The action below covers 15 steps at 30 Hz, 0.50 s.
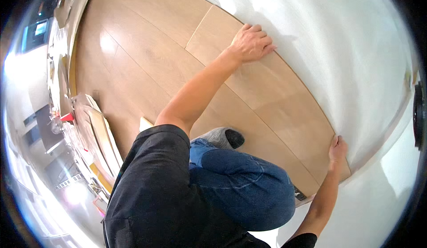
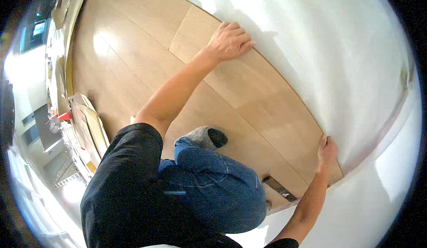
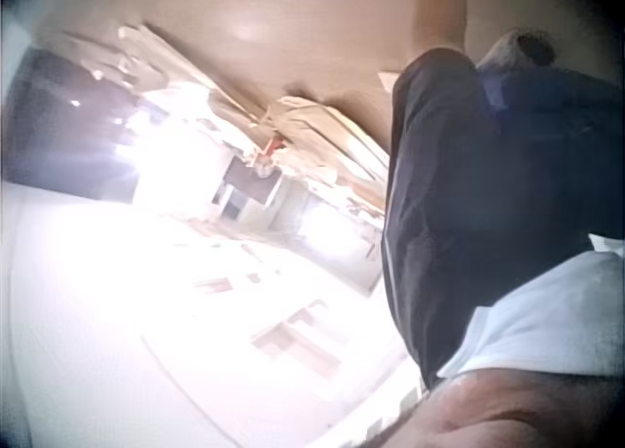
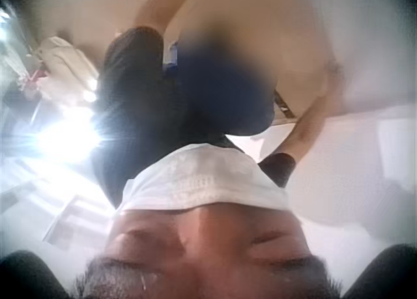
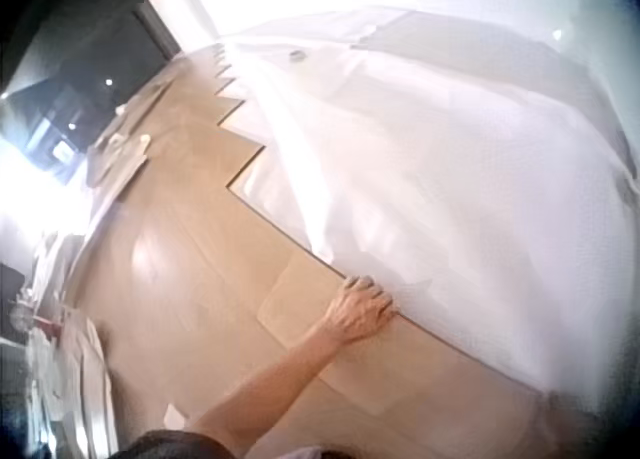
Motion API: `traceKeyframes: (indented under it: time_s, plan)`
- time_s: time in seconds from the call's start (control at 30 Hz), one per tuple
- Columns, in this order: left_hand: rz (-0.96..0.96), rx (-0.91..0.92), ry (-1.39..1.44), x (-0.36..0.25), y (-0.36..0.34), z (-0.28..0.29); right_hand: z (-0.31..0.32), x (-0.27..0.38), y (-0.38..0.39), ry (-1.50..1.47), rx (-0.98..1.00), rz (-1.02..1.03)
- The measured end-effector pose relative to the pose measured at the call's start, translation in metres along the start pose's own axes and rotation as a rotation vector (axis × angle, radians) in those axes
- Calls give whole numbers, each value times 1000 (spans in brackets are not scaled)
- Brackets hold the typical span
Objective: The person installs laminate flooring by placing planks on underlayment foam and securing them using a hammer and a tapping block. They use a utility knife and tape to cut and join sections of the underlayment foam.
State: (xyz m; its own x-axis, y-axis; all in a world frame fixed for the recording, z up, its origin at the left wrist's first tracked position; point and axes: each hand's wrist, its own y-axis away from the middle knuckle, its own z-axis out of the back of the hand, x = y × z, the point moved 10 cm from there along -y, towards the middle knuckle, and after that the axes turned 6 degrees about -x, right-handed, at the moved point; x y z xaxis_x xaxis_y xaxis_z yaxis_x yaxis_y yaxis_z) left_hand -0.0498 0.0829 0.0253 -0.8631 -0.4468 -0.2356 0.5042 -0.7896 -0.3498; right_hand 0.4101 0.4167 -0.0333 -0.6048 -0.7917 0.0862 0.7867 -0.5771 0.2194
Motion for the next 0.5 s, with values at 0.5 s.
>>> traceKeyframes:
  time_s: [0.5]
  plan:
    - [-350,-204,-133,38,39,-32,10,40,13,-106,-163,-216]
